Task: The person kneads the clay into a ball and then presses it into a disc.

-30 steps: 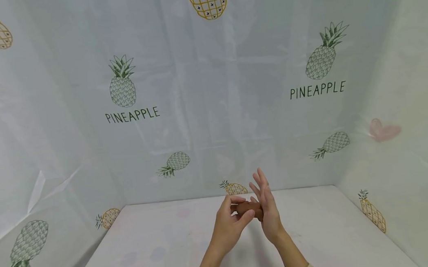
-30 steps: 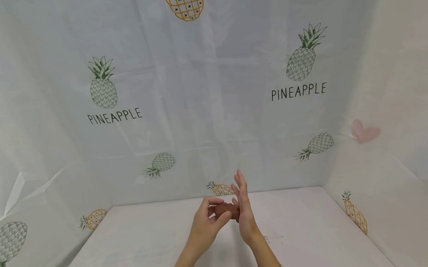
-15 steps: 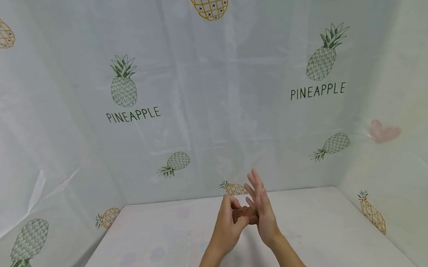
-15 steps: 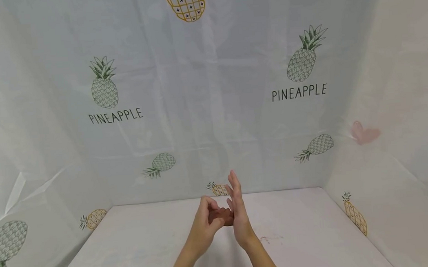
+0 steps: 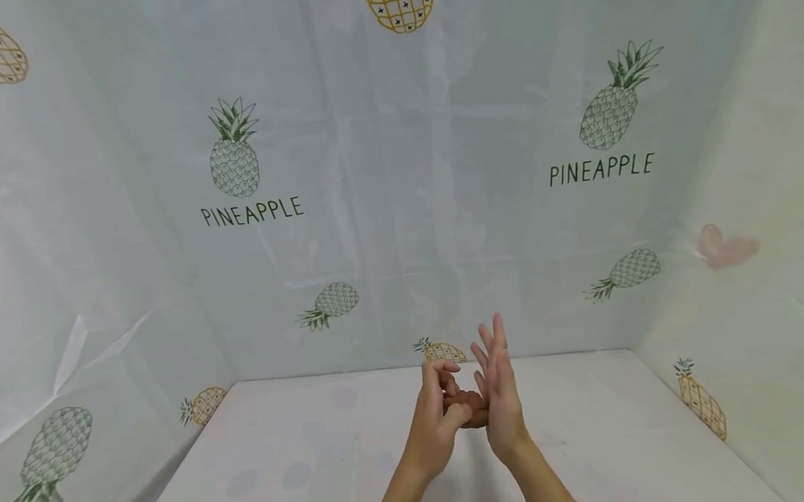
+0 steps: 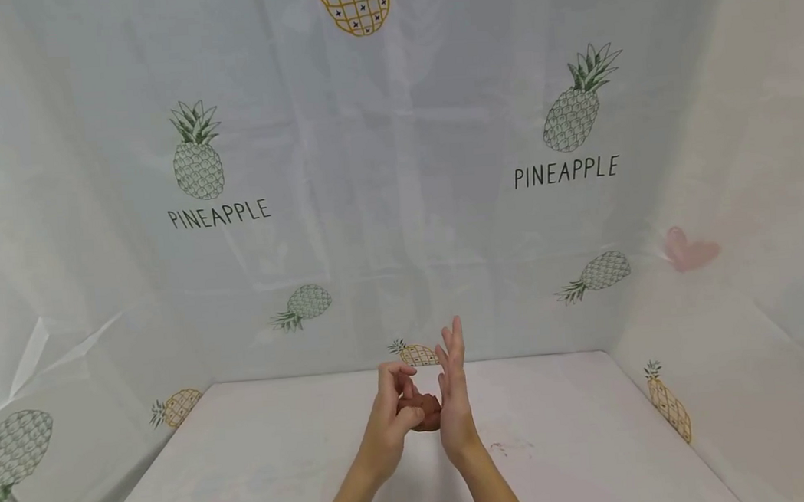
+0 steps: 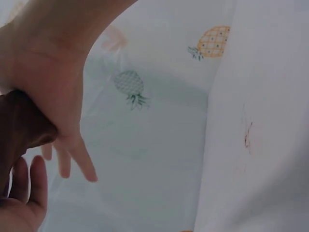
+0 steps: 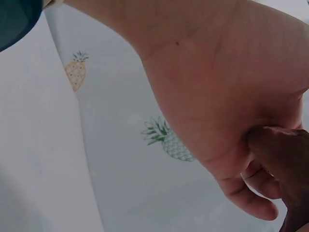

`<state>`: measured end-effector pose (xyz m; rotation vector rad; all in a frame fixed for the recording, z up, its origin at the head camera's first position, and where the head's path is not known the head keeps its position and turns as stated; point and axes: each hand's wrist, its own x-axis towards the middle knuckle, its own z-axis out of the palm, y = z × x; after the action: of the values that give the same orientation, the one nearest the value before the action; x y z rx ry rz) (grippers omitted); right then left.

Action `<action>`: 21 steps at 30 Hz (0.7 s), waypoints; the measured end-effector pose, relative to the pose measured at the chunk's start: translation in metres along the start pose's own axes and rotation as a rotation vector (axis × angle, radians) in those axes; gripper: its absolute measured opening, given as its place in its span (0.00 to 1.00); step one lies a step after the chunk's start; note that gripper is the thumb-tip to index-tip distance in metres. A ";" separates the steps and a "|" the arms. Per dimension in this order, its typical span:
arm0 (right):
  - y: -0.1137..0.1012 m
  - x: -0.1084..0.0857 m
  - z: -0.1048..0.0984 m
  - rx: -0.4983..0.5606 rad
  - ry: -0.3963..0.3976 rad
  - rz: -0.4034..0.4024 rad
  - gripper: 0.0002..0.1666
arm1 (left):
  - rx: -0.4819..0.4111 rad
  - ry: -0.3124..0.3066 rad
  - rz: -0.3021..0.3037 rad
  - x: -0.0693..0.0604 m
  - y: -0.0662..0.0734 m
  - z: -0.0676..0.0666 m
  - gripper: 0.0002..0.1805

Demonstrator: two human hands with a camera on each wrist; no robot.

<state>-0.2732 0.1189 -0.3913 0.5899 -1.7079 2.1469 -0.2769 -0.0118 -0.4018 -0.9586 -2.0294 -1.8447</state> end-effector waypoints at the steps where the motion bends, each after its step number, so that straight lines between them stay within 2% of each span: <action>1: 0.000 0.000 0.001 0.002 0.005 0.011 0.36 | -0.018 0.006 -0.009 -0.001 0.000 0.001 0.23; 4: -0.002 -0.001 0.003 0.016 -0.004 0.038 0.36 | -0.064 0.025 -0.043 -0.003 -0.001 0.001 0.23; 8: -0.004 -0.005 0.009 0.012 -0.063 0.053 0.34 | -0.127 0.051 -0.065 -0.006 0.000 -0.003 0.29; 15: -0.014 -0.013 0.025 -0.045 -0.063 0.069 0.31 | -0.195 0.108 -0.038 -0.006 0.003 -0.007 0.32; 18: -0.021 -0.017 0.029 -0.047 -0.073 0.033 0.32 | -0.219 0.094 -0.039 -0.006 0.003 -0.004 0.31; 21: -0.029 -0.020 0.029 -0.051 -0.080 -0.004 0.32 | -0.253 0.054 -0.058 -0.008 0.005 0.003 0.31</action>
<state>-0.2378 0.0967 -0.3717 0.6731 -1.7960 2.0962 -0.2675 -0.0117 -0.4027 -0.9073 -1.8419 -2.1726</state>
